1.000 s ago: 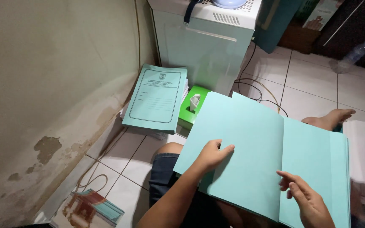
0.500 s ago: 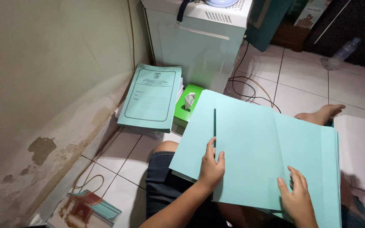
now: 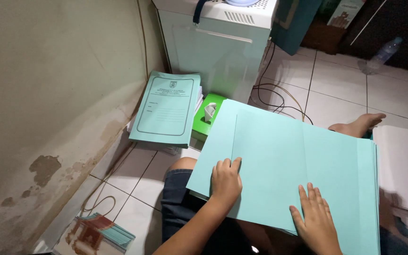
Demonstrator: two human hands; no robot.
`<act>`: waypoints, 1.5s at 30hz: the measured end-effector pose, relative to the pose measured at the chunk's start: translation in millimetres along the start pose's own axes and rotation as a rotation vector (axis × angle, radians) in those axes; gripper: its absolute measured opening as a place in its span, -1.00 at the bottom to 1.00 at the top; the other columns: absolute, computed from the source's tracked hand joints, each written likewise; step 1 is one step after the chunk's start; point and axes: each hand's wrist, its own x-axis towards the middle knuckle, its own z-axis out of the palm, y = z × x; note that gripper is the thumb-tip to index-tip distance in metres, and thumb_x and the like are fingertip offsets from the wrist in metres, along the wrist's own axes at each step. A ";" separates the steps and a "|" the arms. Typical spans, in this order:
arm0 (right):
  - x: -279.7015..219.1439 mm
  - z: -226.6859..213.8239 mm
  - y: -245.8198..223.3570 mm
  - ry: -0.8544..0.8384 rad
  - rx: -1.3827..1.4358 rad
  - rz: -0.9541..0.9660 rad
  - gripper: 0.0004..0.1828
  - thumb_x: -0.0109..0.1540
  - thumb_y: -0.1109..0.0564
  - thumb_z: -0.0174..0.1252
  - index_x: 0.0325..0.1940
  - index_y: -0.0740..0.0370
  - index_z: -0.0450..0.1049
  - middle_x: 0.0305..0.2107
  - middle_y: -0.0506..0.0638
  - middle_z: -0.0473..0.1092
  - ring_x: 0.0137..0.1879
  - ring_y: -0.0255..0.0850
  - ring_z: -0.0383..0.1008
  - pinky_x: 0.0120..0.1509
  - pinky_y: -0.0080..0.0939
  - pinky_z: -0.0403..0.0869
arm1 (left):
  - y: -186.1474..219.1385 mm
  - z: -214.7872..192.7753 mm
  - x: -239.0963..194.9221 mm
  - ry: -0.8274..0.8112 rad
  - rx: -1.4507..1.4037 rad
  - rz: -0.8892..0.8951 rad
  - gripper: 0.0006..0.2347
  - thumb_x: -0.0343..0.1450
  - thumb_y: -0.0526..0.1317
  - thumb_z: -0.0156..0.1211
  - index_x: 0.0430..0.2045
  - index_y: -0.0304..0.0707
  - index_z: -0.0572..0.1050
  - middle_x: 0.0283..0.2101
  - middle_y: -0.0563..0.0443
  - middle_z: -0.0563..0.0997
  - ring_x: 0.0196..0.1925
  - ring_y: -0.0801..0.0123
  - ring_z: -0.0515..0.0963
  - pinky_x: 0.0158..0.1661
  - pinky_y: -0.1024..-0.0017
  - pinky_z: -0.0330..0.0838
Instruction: The person sits on the floor and folds light blue papers in half by hand. They repeatedly smooth the creases with both hands and place the folded papers onto a stack on the floor to their left.
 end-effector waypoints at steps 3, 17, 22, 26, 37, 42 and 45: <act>-0.1 4.1 2.8 -0.015 -0.024 -0.002 -0.19 0.33 -0.34 -0.27 0.62 -0.09 -0.15 0.60 -0.08 -0.26 0.69 -0.18 -0.35 0.65 -0.01 -0.22 | 1.6 -7.1 -2.5 0.010 0.059 0.027 -0.55 0.29 -0.41 0.23 0.11 -0.11 0.50 -0.22 -0.09 0.45 -0.22 0.07 0.40 -0.24 0.22 0.34; 3.0 41.9 20.0 0.281 -0.272 -0.155 -0.12 0.32 -0.35 -0.27 0.63 0.11 -0.10 0.58 0.09 -0.13 0.67 -0.04 -0.16 0.62 0.08 -0.04 | 76.6 67.1 68.7 -0.269 0.207 0.337 -0.42 0.47 0.21 -0.14 0.35 -0.06 0.25 0.48 -0.32 0.21 0.51 -0.18 0.14 0.29 -0.21 0.05; 5.6 28.6 24.1 0.115 -0.235 -0.136 -0.07 0.33 -0.39 -0.31 0.64 0.15 -0.23 0.59 0.07 -0.24 0.68 -0.09 -0.31 0.64 0.05 -0.19 | 38.7 80.8 133.9 -0.171 0.115 0.112 -0.43 0.45 0.12 -0.19 0.36 -0.11 0.27 0.49 -0.32 0.16 0.54 -0.11 0.08 0.41 -0.12 -0.11; 46.0 11.2 22.3 0.040 -0.197 -0.120 -0.04 0.32 -0.39 -0.27 0.63 0.21 -0.24 0.59 0.08 -0.27 0.68 -0.10 -0.34 0.65 0.06 -0.24 | 41.6 58.5 138.2 -0.215 0.147 -0.002 -0.40 0.45 0.13 -0.25 0.42 -0.08 0.18 0.53 -0.30 0.06 0.58 -0.08 -0.04 0.44 -0.12 -0.25; 247.5 -13.7 6.0 0.002 -0.168 0.030 -0.10 0.42 -0.53 -0.55 0.67 0.05 -0.14 0.61 -0.06 -0.23 0.70 -0.19 -0.33 0.72 0.00 -0.34 | 61.2 -10.8 139.1 -0.377 0.022 -0.223 -0.38 0.48 0.06 -0.30 0.45 -0.27 0.10 0.54 -0.52 -0.07 0.62 -0.28 -0.21 0.45 -0.27 -0.45; 252.3 -28.4 -18.4 -0.008 -0.129 0.062 -0.13 0.44 -0.44 -0.52 0.66 0.16 -0.09 0.62 0.03 -0.21 0.70 -0.14 -0.32 0.72 0.00 -0.35 | 60.0 -15.0 139.3 -0.417 -0.001 -0.206 -0.37 0.47 0.04 -0.32 0.46 -0.31 0.08 0.54 -0.55 -0.09 0.61 -0.32 -0.24 0.44 -0.27 -0.45; 234.6 -34.1 -25.7 0.006 -0.101 0.062 -0.14 0.45 -0.40 -0.52 0.66 0.21 -0.11 0.61 0.07 -0.22 0.70 -0.12 -0.33 0.73 -0.02 -0.32 | 58.7 -13.8 139.4 -0.396 -0.021 -0.200 -0.37 0.47 0.04 -0.31 0.45 -0.33 0.08 0.54 -0.55 -0.09 0.61 -0.33 -0.23 0.44 -0.27 -0.45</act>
